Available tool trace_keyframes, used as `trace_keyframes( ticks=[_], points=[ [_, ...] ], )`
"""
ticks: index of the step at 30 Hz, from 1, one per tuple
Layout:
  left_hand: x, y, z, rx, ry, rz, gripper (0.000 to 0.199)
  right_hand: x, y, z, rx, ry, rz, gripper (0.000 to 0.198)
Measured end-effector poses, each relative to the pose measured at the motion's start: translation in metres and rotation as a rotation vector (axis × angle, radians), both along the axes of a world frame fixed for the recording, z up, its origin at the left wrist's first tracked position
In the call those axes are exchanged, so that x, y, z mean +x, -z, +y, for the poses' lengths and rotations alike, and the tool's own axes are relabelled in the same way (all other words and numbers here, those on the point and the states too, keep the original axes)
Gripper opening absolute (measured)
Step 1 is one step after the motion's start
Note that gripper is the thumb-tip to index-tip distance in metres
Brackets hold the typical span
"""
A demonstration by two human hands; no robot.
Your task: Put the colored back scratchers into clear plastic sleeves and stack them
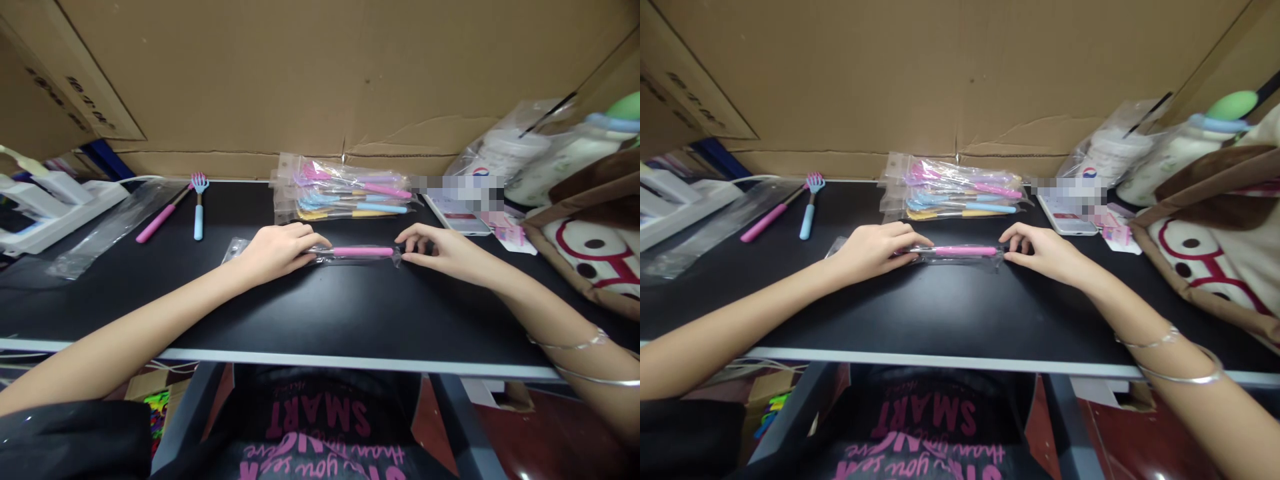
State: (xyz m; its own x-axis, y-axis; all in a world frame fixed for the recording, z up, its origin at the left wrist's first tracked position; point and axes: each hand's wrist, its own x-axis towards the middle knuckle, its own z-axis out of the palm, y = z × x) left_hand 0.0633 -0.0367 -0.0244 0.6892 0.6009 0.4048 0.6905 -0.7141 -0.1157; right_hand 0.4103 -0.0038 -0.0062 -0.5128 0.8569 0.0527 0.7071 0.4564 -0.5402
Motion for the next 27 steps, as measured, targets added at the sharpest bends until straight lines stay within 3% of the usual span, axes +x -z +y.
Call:
trace_keyframes(
  ticks=[7, 11, 14, 18, 27],
  points=[
    [0.006, -0.003, -0.001, 0.223, 0.035, -0.008, 0.024, -0.004, 0.001, -0.001, -0.014, 0.044, 0.191, 0.060],
    [0.006, -0.007, -0.002, 0.265, -0.027, -0.048, 0.029, -0.007, 0.006, 0.000, -0.137, 0.046, 0.328, 0.065],
    [0.005, -0.006, -0.001, 0.237, -0.026, -0.042, 0.029, -0.010, 0.008, -0.001, -0.222, 0.044, 0.402, 0.063],
    [0.004, -0.001, 0.002, 0.163, 0.001, -0.005, 0.027, -0.014, 0.006, -0.002, -0.232, 0.077, 0.443, 0.057],
    [0.002, 0.003, 0.003, 0.059, 0.037, 0.027, 0.034, -0.018, 0.010, -0.004, -0.077, 0.074, 0.448, 0.037]
  ],
)
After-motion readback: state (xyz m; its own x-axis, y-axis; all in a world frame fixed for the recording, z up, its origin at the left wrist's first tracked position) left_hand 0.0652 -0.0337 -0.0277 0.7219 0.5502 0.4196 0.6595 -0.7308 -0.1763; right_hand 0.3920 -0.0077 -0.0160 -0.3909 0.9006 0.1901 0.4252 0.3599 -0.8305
